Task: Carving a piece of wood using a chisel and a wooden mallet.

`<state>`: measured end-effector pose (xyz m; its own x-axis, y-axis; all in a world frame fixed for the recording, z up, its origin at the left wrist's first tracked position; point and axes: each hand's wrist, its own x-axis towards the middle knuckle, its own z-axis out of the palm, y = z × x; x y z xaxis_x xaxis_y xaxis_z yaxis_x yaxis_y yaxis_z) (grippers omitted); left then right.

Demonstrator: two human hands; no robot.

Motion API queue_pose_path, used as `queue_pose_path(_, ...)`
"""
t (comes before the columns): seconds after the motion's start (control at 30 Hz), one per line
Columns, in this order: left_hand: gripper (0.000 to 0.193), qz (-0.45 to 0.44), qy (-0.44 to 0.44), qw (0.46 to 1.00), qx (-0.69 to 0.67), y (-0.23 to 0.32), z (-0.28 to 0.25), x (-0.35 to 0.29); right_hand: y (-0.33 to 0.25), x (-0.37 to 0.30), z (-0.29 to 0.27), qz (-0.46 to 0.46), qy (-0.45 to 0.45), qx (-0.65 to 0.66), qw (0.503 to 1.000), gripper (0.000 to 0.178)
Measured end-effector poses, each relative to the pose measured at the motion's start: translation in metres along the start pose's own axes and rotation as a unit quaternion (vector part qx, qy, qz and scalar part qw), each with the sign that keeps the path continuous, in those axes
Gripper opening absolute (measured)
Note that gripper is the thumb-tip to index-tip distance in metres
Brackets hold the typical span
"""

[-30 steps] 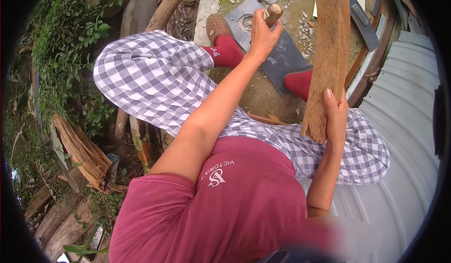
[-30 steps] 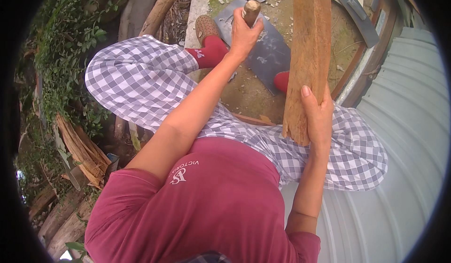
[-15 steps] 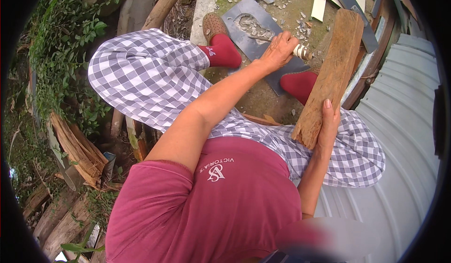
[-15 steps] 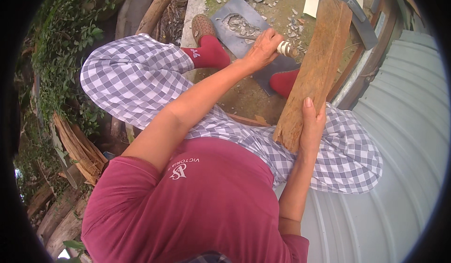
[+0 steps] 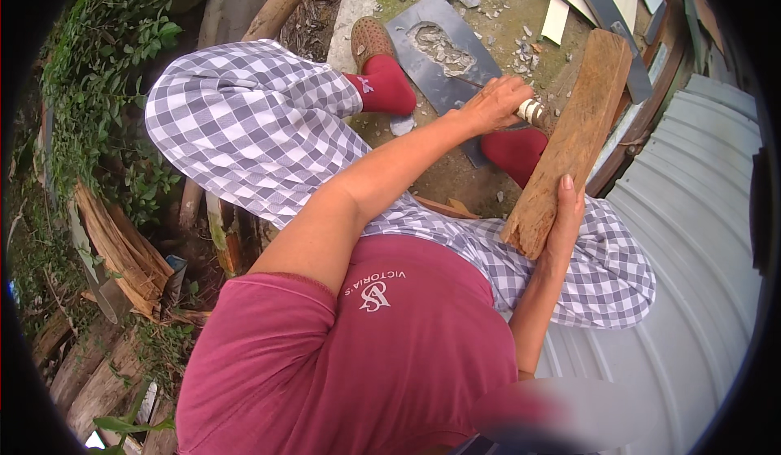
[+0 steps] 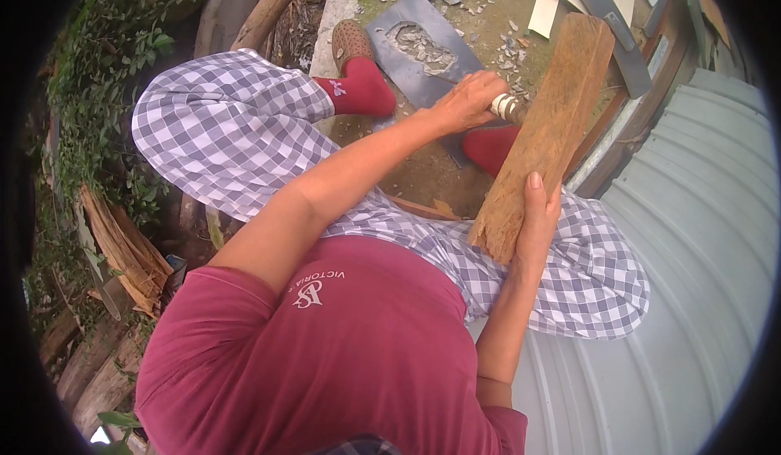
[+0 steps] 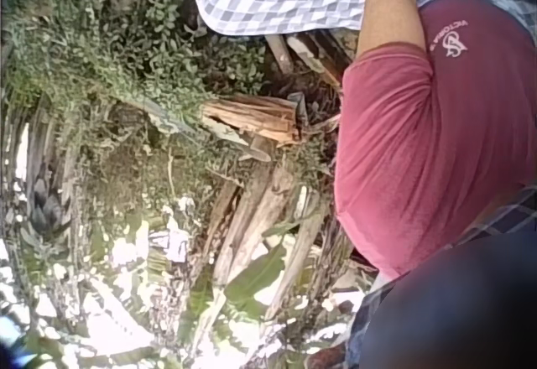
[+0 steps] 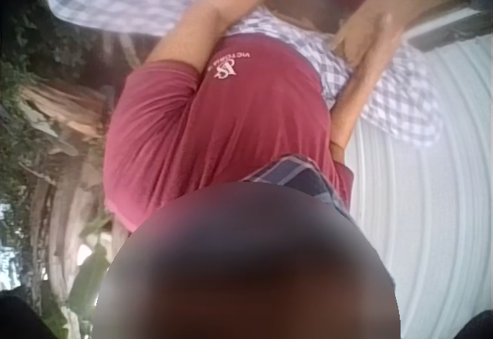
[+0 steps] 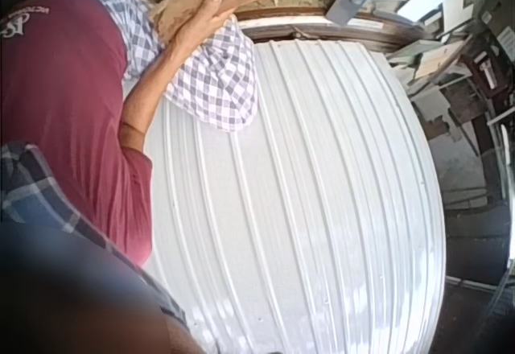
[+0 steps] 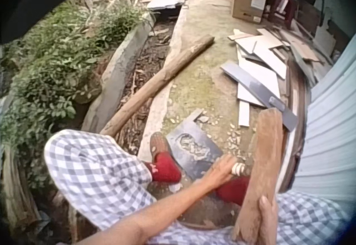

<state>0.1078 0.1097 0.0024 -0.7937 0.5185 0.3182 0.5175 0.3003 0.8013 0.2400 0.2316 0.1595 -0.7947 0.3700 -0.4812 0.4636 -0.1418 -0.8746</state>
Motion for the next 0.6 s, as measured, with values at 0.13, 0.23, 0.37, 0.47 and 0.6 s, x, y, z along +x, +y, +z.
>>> queue_pose_path(0.13, 0.029, 0.017, 0.023, 1.000, 0.011, -0.004, 0.000, -0.002, -0.002, 0.000, 0.003, -0.002, 0.002, -0.002, 1.000, 0.058)
queue_pose_path(0.23, 0.029, 0.008, 0.020, 1.000, 0.018, -0.006, 0.000, -0.003, -0.001, 0.001, 0.003, -0.001, -0.002, -0.001, 1.000, 0.057)
queue_pose_path(0.37, 0.030, -0.012, 0.019, 0.999, 0.023, -0.005, 0.002, -0.001, 0.000, 0.000, 0.002, 0.000, -0.005, 0.002, 1.000, 0.057)
queue_pose_path(0.47, 0.028, -0.024, 0.030, 0.999, 0.000, -0.007, 0.002, 0.001, -0.001, -0.001, 0.001, -0.003, -0.001, -0.006, 1.000, 0.057)
queue_pose_path(0.6, 0.026, -0.044, 0.045, 0.998, -0.013, -0.008, 0.004, 0.004, -0.012, -0.009, 0.002, -0.038, 0.060, 0.058, 0.996, 0.060)
